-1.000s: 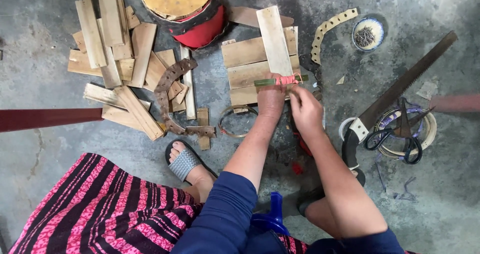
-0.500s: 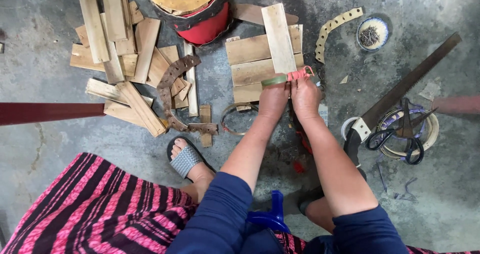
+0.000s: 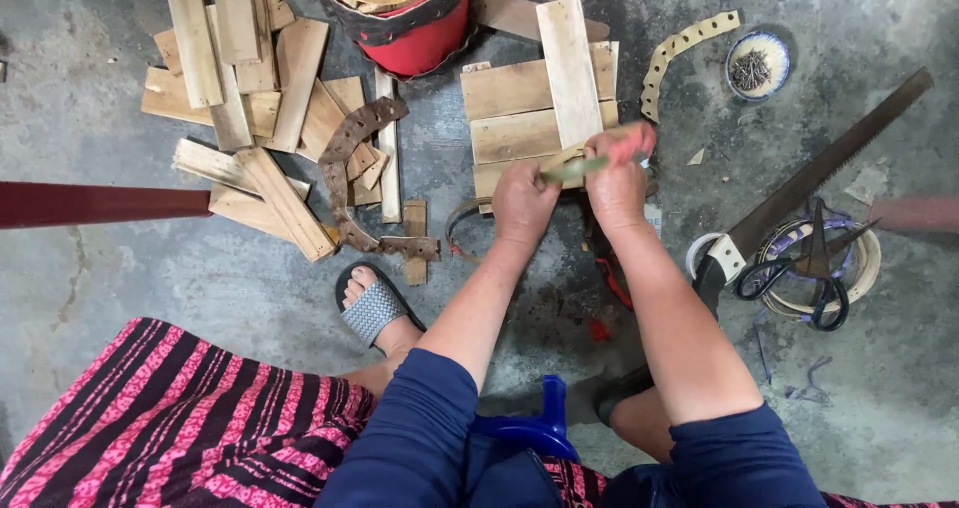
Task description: Assembling wooden hoops for percussion instruments by bending wood strips and securing them with cord.
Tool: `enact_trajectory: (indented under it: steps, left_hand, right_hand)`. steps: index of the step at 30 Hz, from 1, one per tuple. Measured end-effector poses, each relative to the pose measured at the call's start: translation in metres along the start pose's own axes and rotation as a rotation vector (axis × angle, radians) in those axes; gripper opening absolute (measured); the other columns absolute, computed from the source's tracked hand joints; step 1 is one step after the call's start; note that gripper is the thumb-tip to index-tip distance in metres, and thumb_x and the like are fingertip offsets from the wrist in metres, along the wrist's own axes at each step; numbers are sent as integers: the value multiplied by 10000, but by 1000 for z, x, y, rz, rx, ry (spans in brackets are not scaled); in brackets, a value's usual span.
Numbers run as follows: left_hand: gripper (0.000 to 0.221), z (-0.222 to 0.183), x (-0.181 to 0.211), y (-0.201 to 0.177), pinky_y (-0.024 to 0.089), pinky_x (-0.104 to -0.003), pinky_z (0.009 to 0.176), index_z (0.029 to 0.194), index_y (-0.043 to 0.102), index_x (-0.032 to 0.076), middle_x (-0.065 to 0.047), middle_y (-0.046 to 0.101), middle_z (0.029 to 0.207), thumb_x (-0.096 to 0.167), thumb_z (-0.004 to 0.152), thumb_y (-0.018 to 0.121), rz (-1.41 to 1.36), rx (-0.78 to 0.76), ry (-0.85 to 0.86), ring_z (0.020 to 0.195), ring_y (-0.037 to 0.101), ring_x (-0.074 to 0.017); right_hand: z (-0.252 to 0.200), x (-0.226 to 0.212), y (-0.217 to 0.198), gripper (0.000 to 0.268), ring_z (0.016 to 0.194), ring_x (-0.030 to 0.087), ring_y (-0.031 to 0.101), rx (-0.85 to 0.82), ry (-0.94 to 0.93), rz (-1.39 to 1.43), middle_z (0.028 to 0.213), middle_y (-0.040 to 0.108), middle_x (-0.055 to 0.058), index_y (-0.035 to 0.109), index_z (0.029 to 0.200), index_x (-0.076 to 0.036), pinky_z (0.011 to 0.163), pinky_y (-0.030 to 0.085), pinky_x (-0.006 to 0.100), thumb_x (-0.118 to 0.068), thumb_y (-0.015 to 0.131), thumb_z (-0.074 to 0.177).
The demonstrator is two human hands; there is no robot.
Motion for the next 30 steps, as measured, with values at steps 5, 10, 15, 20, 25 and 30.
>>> enact_trajectory:
  steps: [5,10,15,20,25,30]
  left_hand:
    - [322,11,13,-4,582,-475,799,1011,568,172,-81,613,898,280,787,773,-133,-23,-105,933,690,-330]
    - [105,17,5,30,599,-414,886,1020,708,255,-28,721,989,219,923,728,-263,-107,-58,1032,714,-270]
    - [321,37,-11,75,561,-373,1003,1063,732,367,71,769,1062,199,796,792,-159,-401,-118,1133,705,-211]
    - [246,50,-11,69,573,-373,919,1012,757,349,23,777,950,232,800,803,-211,-431,-79,1030,735,-261]
    - [255,51,-13,66,562,-395,905,1029,739,361,3,756,920,233,813,785,-236,-456,-91,993,736,-280]
    - [190,49,-16,68,574,-361,849,952,763,363,12,759,857,259,794,782,-240,-467,-125,938,747,-265]
  right_hand:
    - [7,-4,-8,162,738,385,734,-18,-81,-38,728,696,166,725,940,-113,648,593,487,-275,717,942]
    - [16,-9,-43,593,529,362,626,236,-19,52,456,478,107,423,564,-83,676,588,385,-280,875,893]
    - [17,14,-14,277,555,343,662,49,-204,-147,524,561,74,619,655,-142,512,541,484,-312,731,843]
    - [21,1,-9,184,667,286,690,49,-342,-227,637,589,11,617,820,-140,583,573,407,-288,687,904]
    - [23,-8,-9,106,703,242,690,-5,-379,-146,689,591,-21,649,856,-175,650,564,395,-267,667,907]
    - [24,-3,-7,99,740,170,689,-54,-400,-88,765,592,-91,652,908,-266,648,544,362,-299,738,872]
Point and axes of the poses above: each hand's wrist, its own z-axis towards the middle knuckle, its own y-axis out of the palm, x = y × z, the point moved 8 cm from there along z, towards the middle knuckle
